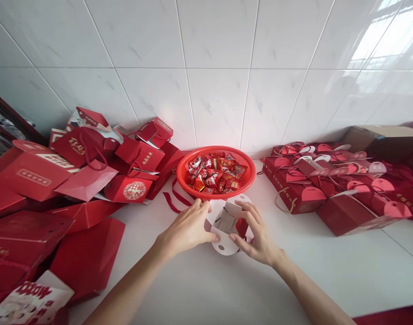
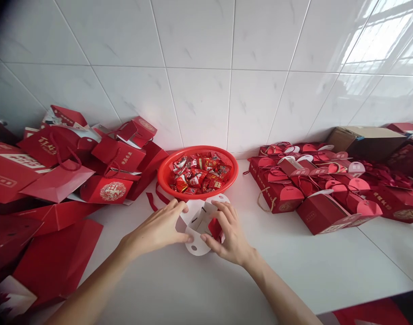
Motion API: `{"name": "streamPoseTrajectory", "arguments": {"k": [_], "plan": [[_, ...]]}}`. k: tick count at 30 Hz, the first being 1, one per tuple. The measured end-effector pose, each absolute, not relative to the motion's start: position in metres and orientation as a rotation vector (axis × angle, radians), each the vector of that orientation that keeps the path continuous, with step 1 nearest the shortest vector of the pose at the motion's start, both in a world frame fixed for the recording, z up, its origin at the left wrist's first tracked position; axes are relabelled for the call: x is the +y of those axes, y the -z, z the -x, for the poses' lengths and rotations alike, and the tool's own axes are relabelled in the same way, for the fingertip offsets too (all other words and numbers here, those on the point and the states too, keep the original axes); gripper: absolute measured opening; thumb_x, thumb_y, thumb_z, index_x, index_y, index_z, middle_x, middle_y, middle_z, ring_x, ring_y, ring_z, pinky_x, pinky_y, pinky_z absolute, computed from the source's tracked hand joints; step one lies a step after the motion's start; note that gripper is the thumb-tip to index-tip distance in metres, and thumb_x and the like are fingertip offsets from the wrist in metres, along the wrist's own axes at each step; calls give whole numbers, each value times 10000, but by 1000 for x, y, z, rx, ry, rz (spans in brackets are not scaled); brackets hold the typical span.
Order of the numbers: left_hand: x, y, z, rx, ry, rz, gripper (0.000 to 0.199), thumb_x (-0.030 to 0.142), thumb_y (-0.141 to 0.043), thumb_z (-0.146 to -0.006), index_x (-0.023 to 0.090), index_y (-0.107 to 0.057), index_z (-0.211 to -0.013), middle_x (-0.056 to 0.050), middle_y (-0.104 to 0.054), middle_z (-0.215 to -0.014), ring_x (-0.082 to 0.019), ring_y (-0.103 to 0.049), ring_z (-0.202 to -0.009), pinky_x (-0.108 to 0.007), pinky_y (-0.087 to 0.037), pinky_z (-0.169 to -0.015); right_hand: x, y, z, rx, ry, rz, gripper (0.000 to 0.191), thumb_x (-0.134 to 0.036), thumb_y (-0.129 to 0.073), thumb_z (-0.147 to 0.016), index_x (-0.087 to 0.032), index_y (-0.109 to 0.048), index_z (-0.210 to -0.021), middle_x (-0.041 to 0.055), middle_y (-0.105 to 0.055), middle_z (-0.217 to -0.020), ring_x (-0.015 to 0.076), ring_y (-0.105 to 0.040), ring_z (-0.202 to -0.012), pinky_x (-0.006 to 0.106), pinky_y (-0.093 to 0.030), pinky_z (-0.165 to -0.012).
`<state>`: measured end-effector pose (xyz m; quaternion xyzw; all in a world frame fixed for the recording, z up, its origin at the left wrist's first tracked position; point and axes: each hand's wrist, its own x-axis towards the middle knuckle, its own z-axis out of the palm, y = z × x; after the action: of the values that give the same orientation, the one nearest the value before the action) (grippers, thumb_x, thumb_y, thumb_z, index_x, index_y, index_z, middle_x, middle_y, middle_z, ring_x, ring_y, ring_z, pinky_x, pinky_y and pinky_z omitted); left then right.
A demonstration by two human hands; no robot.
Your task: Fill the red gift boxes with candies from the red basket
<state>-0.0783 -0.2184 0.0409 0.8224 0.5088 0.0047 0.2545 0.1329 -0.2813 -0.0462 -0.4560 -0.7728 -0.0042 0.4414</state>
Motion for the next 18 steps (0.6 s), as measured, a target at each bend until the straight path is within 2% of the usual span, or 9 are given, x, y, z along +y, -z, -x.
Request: {"name": "streamPoseTrajectory", "arguments": {"k": [3,6,8,11,14,18], "plan": [[-218,-40,78,1390,-44,-2220,456,452,-759,-661,244,-522,-990,-68,-582,-1155,-293,-621,-1040,-341,-475,-785,-287,45,-141,-1735,-79,1171,157,-372,-642,-916,-228,-581,-901,163,-617,-1311,298,-614,-1173,433,-534,-908],[-218,-39,78,1423,-34,-2194,464,471,-756,-657,252,-501,-976,-67,-579,-1135,-302,-619,-1038,-344,-474,-784,-294,45,-154,-1617,-254,1238,232,-375,-668,-900,-225,-566,-756,132,-642,-1276,284,-636,-1154,402,-535,-907],[-217,-39,78,1429,-10,-2189,475,487,-747,-665,251,-490,-986,-66,-570,-1135,-305,-616,-1044,-348,-472,-796,-299,47,-164,-1627,-445,1254,226,-405,-691,-880,-226,-599,-776,123,-642,-1302,285,-640,-1168,399,-535,-936],[-216,-37,78,1410,23,-2180,484,511,-730,-684,250,-486,-1011,-69,-556,-1156,-312,-595,-1097,-352,-468,-826,-305,52,-176,-1673,-623,1283,218,-432,-728,-849,-233,-649,-891,129,-565,-1442,305,-585,-1284,423,-501,-1026],[-215,-36,77,1396,45,-2164,484,530,-720,-694,251,-484,-1012,-76,-549,-1170,-317,-578,-1133,-354,-467,-839,-307,60,-176,-1704,-612,1344,209,-413,-727,-853,-228,-635,-883,138,-477,-1533,317,-494,-1390,447,-470,-1079],[-211,-37,77,1381,84,-2159,455,562,-695,-700,242,-498,-957,-75,-551,-1148,-317,-607,-1070,-345,-475,-786,-305,74,-165,-1766,-415,1398,98,-318,-646,-908,-233,-605,-880,138,-426,-1557,301,-504,-1383,449,-519,-1024]]}}
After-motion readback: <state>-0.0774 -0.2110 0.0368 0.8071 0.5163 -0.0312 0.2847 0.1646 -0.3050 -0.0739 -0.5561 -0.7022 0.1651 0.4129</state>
